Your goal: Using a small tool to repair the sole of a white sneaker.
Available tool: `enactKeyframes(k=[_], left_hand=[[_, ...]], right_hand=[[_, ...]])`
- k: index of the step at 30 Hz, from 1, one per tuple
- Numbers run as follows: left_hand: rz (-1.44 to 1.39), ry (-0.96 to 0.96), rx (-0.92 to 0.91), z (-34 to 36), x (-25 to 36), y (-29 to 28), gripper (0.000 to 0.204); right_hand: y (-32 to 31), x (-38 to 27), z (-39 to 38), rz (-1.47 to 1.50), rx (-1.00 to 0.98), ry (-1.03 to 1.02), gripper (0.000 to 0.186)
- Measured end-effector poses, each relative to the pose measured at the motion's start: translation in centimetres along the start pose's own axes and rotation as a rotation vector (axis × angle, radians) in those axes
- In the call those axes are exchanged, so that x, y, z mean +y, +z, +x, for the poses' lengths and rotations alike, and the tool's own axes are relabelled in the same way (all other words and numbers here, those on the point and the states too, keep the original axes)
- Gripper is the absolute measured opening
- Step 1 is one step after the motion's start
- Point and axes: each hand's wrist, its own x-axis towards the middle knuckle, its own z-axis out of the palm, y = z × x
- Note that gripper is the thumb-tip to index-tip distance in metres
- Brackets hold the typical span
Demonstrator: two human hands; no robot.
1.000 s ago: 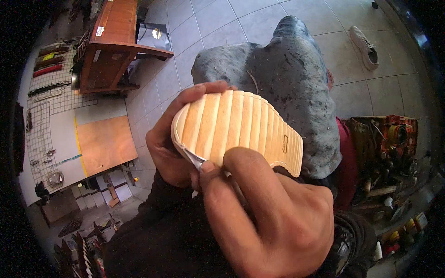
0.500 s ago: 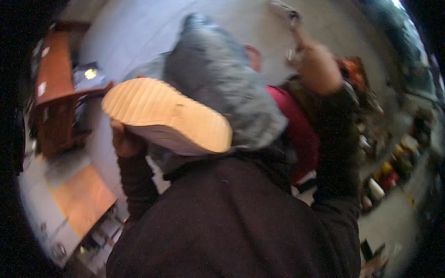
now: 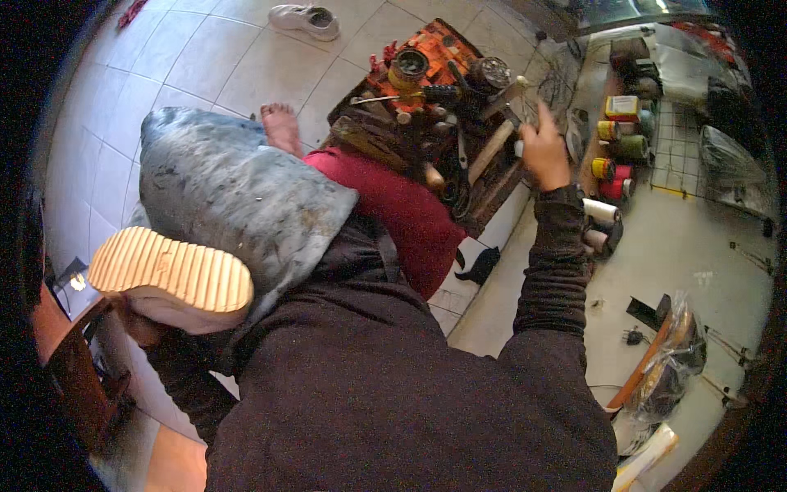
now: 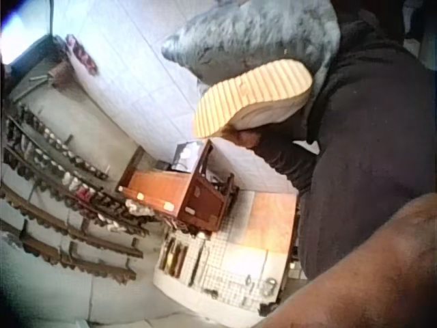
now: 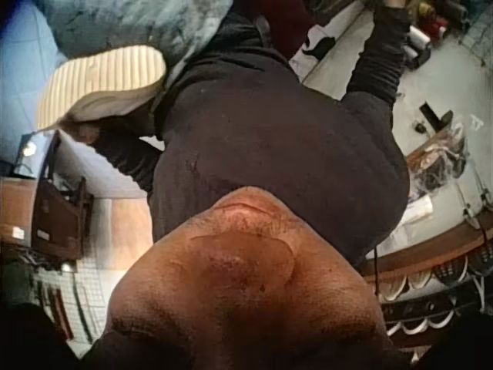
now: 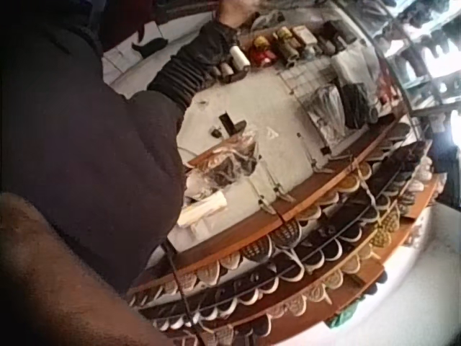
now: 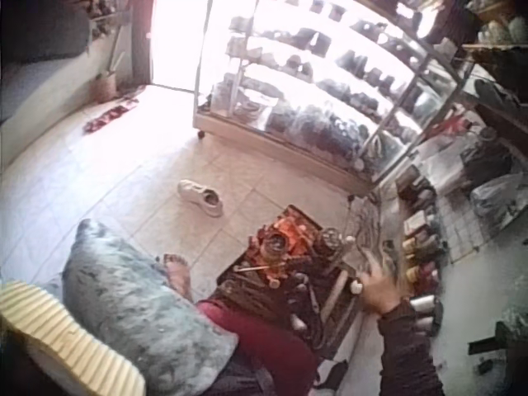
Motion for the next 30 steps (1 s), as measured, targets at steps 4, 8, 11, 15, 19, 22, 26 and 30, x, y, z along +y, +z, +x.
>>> enactKeyframes(k=[4,8,11,15,19,22,26,30], left_hand=[[-0.03,-0.06,-0.204,3.2,6.6,0.8,0.071],[0.338,-0.212,-0.185,5.6,10.9,5.0,0.066],[0.737,-0.081,-0.239,6.7,9.5,9.2,0.071],[0.902,-0.162,-0.202,7.6,6.7,13.3,0.078],[1.184,-0.199,-0.097,6.1,5.9,15.5,0.089],[1.104,-0.23,-0.133,4.1,6.5,16.5,0.075],[0.845,-0.092,-0.166,1.0,6.9,16.6,0.064],[0.83,0.049,-0.225,-2.7,7.7,15.2,0.082]], right_hand=[[3.6,7.0,-4.1,-0.1,-0.148,0.119,0.076],[7.8,7.6,-6.6,-0.175,-0.164,0.16,0.079],[9.0,7.0,-7.2,-0.194,-0.174,0.168,0.072],[7.1,4.6,-7.0,-0.408,-0.294,0.152,0.07],[3.3,-3.3,-5.5,-0.183,-0.006,-0.181,0.054],[2.6,-12.7,-5.4,0.212,-0.064,-0.349,0.043],[4.5,-25.8,-9.1,0.46,-0.244,-0.764,0.044],[8.5,-36.1,-14.4,0.555,-0.514,-1.268,0.05]])
